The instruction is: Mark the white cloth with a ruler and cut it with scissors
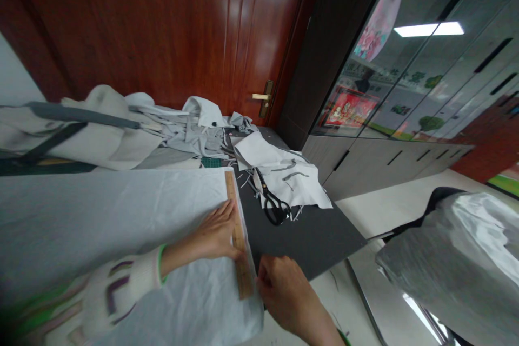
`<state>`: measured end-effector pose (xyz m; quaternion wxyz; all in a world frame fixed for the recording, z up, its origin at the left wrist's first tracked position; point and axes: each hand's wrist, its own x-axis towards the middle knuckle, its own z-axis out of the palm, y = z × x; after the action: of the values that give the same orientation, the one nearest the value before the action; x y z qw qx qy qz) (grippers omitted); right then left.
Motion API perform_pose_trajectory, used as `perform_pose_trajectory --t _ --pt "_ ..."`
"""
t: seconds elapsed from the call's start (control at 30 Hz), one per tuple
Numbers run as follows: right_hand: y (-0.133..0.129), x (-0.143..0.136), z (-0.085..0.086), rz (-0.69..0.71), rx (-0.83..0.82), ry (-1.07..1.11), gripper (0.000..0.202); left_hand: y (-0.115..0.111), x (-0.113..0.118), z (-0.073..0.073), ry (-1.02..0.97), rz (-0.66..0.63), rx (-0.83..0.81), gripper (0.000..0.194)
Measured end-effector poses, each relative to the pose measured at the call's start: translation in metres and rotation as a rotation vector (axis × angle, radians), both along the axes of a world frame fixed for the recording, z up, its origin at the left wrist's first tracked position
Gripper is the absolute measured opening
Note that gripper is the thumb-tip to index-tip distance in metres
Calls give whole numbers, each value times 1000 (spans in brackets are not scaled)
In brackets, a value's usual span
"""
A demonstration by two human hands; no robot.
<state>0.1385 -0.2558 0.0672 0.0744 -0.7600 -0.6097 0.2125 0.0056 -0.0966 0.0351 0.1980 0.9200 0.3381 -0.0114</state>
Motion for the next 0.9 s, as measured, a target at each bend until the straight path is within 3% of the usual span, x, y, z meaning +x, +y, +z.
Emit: perform_pose_trajectory --t 0.1,0.27,0.57,0.9 --pt "11 1 1 19 75 -11 13 -1 0 2 9 12 4 130" --pt "24 -3 -4 16 55 -35 11 -2 -2 3 9 13 27 126" --pt "18 -1 -15 -20 90 53 11 2 0 -10 -48 -16 39 121" --pt "18 1 -26 -59 145 95 14 2 0 -10 -36 -16 52 128"
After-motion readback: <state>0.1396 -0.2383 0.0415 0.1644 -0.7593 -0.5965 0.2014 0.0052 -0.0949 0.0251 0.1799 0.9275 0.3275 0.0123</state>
